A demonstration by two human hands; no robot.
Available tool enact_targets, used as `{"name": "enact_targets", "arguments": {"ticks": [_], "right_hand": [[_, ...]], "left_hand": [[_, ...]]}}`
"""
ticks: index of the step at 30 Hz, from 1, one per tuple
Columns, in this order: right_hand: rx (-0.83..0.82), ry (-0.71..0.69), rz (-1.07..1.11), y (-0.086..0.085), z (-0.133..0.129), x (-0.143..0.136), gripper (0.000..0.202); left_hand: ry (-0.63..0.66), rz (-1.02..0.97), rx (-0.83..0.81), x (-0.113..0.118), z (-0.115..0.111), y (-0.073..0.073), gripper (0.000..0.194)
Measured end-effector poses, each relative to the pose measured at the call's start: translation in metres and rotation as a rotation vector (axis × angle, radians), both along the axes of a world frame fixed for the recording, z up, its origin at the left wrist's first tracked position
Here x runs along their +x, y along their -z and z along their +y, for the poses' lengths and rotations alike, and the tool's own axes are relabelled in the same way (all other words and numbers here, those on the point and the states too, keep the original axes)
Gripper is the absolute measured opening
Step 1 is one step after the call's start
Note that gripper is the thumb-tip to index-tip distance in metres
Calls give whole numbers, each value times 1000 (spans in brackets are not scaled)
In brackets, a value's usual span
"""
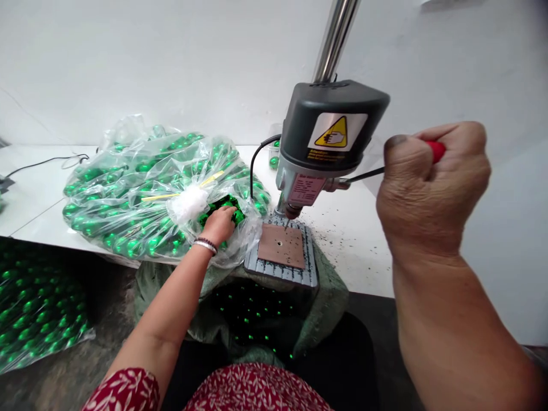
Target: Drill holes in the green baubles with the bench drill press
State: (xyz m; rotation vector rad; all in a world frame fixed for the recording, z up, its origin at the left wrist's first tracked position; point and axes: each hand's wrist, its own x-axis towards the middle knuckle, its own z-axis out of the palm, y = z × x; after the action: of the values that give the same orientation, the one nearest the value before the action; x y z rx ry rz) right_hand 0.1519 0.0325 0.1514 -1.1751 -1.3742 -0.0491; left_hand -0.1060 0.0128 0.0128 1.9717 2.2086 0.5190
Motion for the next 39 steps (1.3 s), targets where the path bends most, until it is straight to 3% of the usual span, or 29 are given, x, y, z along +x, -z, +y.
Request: {"name": "enact_targets", "arguments": {"ticks": [5,9,11,14,17,19,21,23,27,31,39], "right_hand": [[19,-56,-33,4,-2,2,18],[-8,-38,-41,7,-3,3,28],[33,-37,-52,8,-2,3,29],[99,-53,-56,10,-1,3,30],[98,-75,-41,11,0,3,29],[73,-90,-18,9,-1,3,25],[47,-108,3,7,-2,2,21],[29,-128,13,6,-4,2,19],[11,-164,26,6,-2,3,18],[-15,-238,-7,12,2,7,23],[-15,-303,-18,17,7,10,30]], "left_hand": [[37,281,-45,2,18,12,46],[-45,161,19,-3,5,6,55],[-81,-112,53,-2,-10,-2,60],[-43,-762,64,8,-36,-11,66],[56,-1371,-46,27,-56,-7,70],[119,-1609,-158,41,-61,0,63],[135,-1699,-221,54,-60,8,53],[88,-1658,-227,63,-53,14,49],[22,-1276,-183,70,-35,18,49],[91,-977,-176,69,-22,16,45],[213,-736,-170,74,-14,10,49]]}}
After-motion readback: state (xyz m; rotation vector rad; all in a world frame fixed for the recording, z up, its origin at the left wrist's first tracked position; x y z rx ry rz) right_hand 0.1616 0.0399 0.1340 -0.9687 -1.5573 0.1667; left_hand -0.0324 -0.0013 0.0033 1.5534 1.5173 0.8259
